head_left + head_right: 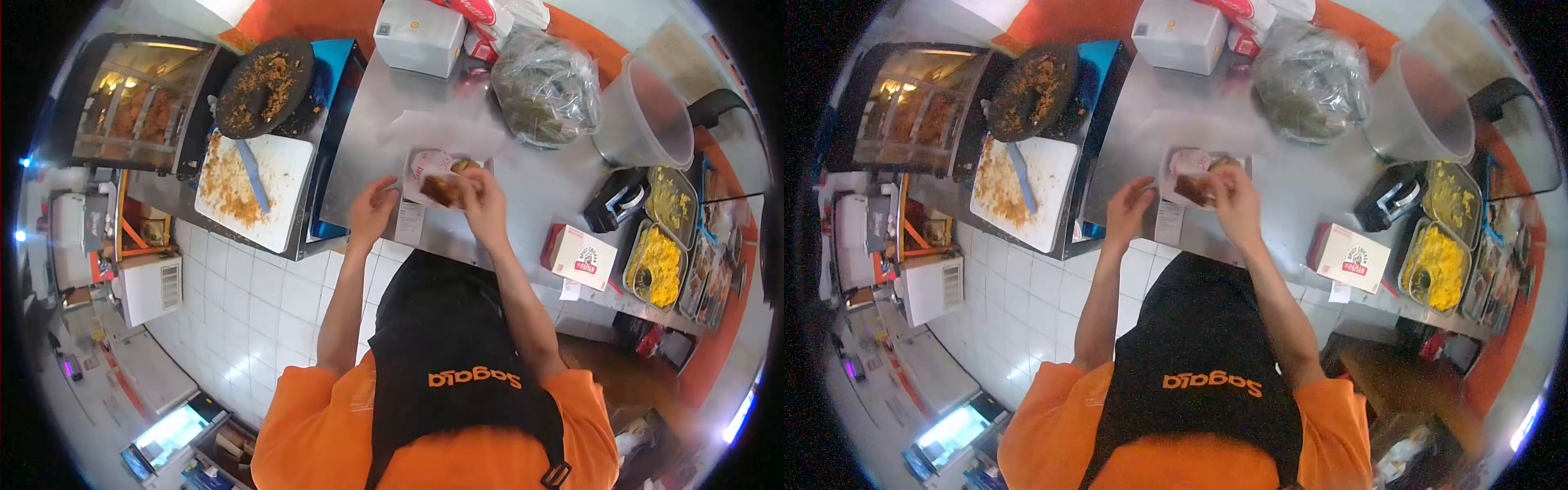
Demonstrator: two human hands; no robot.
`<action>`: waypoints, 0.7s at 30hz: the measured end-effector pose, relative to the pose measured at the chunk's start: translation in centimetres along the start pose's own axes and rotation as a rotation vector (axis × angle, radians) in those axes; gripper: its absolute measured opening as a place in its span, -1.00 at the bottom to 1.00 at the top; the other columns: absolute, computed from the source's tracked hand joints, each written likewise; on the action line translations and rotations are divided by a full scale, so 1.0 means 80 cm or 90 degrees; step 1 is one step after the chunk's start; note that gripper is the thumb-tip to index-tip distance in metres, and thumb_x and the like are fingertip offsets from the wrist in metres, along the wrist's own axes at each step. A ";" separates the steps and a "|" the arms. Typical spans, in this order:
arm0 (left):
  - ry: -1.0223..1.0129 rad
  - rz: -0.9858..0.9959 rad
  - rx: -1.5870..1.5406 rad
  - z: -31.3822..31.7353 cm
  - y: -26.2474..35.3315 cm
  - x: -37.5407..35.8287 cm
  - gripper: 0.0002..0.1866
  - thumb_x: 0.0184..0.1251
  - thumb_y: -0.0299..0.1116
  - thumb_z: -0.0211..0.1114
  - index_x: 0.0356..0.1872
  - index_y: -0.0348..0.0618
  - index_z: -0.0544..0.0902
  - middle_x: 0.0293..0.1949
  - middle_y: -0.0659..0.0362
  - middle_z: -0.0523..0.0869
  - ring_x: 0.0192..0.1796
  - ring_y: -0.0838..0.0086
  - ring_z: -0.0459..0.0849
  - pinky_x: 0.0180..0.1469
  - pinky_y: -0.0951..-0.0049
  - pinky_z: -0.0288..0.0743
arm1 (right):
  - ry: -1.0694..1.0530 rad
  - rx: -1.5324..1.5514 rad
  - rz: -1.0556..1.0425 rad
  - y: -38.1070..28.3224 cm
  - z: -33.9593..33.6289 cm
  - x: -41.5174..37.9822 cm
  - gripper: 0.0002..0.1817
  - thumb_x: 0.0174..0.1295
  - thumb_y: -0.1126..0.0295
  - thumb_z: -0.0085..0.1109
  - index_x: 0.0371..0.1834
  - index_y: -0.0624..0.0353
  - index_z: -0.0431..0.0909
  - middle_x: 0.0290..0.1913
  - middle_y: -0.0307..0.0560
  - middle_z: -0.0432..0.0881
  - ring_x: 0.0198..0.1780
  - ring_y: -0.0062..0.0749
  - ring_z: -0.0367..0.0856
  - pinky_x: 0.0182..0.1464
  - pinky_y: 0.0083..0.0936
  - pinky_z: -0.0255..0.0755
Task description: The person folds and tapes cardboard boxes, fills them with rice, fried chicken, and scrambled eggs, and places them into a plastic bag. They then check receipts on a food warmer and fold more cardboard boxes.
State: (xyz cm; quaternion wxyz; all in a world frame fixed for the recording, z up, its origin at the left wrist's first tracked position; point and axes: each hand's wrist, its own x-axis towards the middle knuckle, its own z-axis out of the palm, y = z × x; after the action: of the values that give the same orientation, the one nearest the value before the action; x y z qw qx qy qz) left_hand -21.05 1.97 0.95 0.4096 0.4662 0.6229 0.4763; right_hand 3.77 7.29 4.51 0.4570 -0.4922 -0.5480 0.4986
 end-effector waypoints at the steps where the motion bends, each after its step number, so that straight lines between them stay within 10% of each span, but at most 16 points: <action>1: -0.019 0.003 -0.010 0.000 0.005 0.008 -0.60 0.46 -0.39 0.39 0.26 -0.24 0.63 0.10 0.09 0.78 0.05 0.45 0.77 0.10 0.46 0.61 | 0.009 -0.097 -0.040 -0.001 0.010 0.007 -0.82 0.48 0.42 0.20 0.03 0.26 0.61 -0.14 -0.08 0.78 -0.15 -0.45 0.74 -0.08 -0.45 0.61; 7: 0.036 0.070 0.169 -0.050 0.054 0.061 -0.66 0.39 -0.44 0.41 0.15 -0.25 0.65 -0.02 0.13 0.80 -0.05 0.47 0.78 0.03 0.45 0.64 | 0.342 -0.215 -0.137 -0.042 -0.099 0.056 -0.78 0.46 0.36 0.29 0.03 0.26 0.70 -0.15 -0.08 0.80 -0.20 -0.62 0.70 -0.10 -0.57 0.58; 13: 0.009 0.152 0.235 -0.058 0.066 0.069 -0.73 0.36 -0.47 0.42 0.04 -0.23 0.68 -0.17 0.15 0.81 -0.15 0.49 0.78 -0.04 0.45 0.65 | -0.004 -0.317 -0.046 -0.060 -0.140 0.059 -0.57 0.36 0.46 0.30 0.30 0.17 0.58 0.13 0.10 0.75 -0.01 -0.25 0.81 0.05 -0.34 0.67; 21: -0.082 0.052 0.217 -0.063 0.049 0.039 -0.73 0.35 -0.43 0.46 0.03 -0.22 0.70 -0.14 0.09 0.81 -0.11 0.46 0.78 -0.01 0.44 0.66 | 0.162 -0.329 0.038 -0.007 -0.129 -0.002 -0.75 0.33 0.38 0.34 0.03 0.20 0.72 -0.11 -0.02 0.81 -0.09 -0.33 0.80 -0.03 -0.32 0.63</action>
State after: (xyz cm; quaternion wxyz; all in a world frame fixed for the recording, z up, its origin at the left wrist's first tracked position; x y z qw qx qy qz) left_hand -25.80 4.35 5.63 0.3440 0.5834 0.6477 0.3489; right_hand 13.94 8.15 5.98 0.3668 -0.6670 -0.5801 0.2900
